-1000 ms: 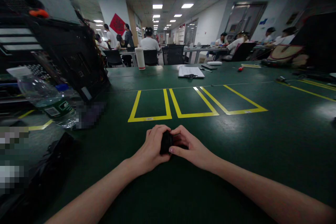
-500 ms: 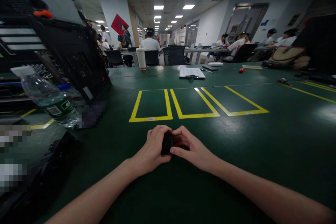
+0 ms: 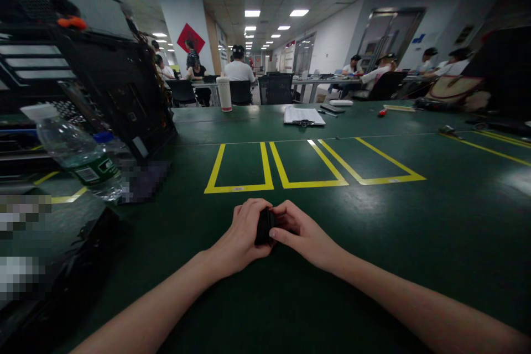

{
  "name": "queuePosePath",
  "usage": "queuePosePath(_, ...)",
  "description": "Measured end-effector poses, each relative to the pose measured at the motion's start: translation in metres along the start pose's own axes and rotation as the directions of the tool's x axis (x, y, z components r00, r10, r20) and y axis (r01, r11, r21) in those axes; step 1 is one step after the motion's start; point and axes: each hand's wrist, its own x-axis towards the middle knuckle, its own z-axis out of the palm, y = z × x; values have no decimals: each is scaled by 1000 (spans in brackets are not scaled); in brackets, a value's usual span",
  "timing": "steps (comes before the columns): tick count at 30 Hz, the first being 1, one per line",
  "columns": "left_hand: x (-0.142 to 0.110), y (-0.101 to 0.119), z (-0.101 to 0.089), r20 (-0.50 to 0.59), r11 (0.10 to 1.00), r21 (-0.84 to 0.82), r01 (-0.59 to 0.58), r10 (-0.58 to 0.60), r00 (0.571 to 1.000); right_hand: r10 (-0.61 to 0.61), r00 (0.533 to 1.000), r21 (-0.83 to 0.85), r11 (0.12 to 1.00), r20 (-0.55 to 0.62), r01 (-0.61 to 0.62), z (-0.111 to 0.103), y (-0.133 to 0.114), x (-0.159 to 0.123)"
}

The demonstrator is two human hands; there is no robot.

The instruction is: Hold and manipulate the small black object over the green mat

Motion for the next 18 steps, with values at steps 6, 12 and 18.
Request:
queuePosePath(6, 0, 0, 0, -17, 1000, 10, -29, 29, 999, -80, 996, -47, 996, -25, 79, 3, -2, -2)
queuePosePath(12, 0, -1, 0, -8, 1000, 9, -25, 25, 1000, 31, 998, 23, 999, -46, -30, 3, -2, 2)
queuePosePath(18, -1, 1, -2, 1, 1000, -7, 3, -3, 1000, -19, 1000, -13, 1000, -9, 19, 3, -2, 0)
